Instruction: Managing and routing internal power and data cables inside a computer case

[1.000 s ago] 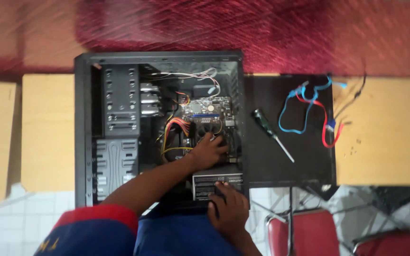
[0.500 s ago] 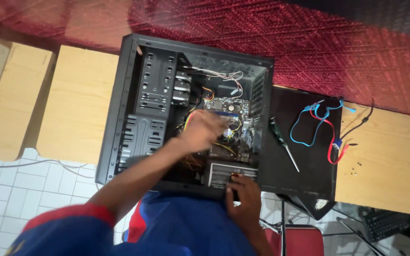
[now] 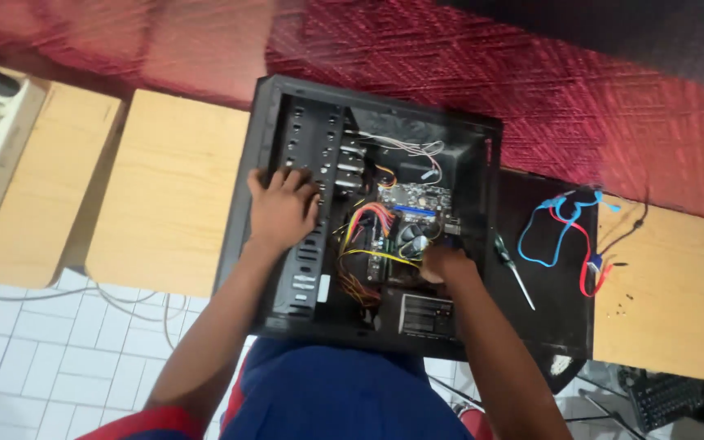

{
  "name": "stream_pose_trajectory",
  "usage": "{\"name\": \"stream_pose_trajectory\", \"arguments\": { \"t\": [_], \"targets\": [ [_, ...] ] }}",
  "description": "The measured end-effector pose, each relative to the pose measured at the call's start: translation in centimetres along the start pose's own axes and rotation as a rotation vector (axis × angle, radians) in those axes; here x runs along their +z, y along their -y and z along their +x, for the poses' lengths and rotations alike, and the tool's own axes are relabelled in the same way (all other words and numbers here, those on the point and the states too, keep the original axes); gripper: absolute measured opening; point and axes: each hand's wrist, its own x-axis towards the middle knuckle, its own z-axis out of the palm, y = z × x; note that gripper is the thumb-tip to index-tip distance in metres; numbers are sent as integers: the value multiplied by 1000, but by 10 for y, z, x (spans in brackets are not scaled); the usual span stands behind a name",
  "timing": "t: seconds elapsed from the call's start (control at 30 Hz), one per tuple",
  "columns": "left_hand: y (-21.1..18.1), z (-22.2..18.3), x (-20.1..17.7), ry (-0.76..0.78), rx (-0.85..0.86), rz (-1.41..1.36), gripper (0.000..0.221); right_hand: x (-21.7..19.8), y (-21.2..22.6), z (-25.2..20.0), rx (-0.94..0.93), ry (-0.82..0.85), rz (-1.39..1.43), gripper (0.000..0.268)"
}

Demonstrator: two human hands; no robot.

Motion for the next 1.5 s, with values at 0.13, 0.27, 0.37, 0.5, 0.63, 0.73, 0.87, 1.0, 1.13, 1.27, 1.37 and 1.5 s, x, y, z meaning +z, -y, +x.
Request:
{"name": "stream_pose_trajectory", "arguments": {
  "t": [0.13, 0.27, 0.37, 0.5, 0.63, 0.73, 0.87, 1.0, 1.13, 1.27, 1.37, 1.5],
  "targets": [
    [3, 0, 13, -79, 42, -54, 32, -57, 37, -68, 58, 191, -8, 40],
    [0, 1, 8, -165, 35, -87, 26, 94, -54, 60, -295, -264, 189, 45],
    [-2, 2, 5, -169, 30, -65, 26, 79, -33, 71, -13, -27, 201, 46],
    [-2, 5, 4, -176, 38, -70, 26, 24, 2, 11, -39, 72, 17, 53],
    [-4, 0, 6, -169, 30, -71, 27, 17, 1, -14, -87, 138, -79, 61],
    [-1, 2, 10, -157, 21, -70, 27, 31, 62, -18, 337, 8, 67, 61],
    [-1, 1, 11, -179, 31, -78, 26, -5, 117, -72, 692, -83, 126, 53],
    [-2, 0, 11, -146, 14, -78, 29, -3, 52, -39, 364, 93, 21, 71],
    [-1, 3, 11, -136, 4, -69, 27, -29, 23, -61, -56, 177, 75, 70],
    [-5, 0, -6, -105, 11, -91, 24, -67, 38, -103, 46, 235, 953, 63],
    [-11, 10, -2, -347, -58, -297, 43, -62, 32, -133, -393, -163, 904, 37],
    [-58, 34, -31, -352, 133, -573, 52, -90, 4, -139, -472, -644, 767, 34]
  ]
}}
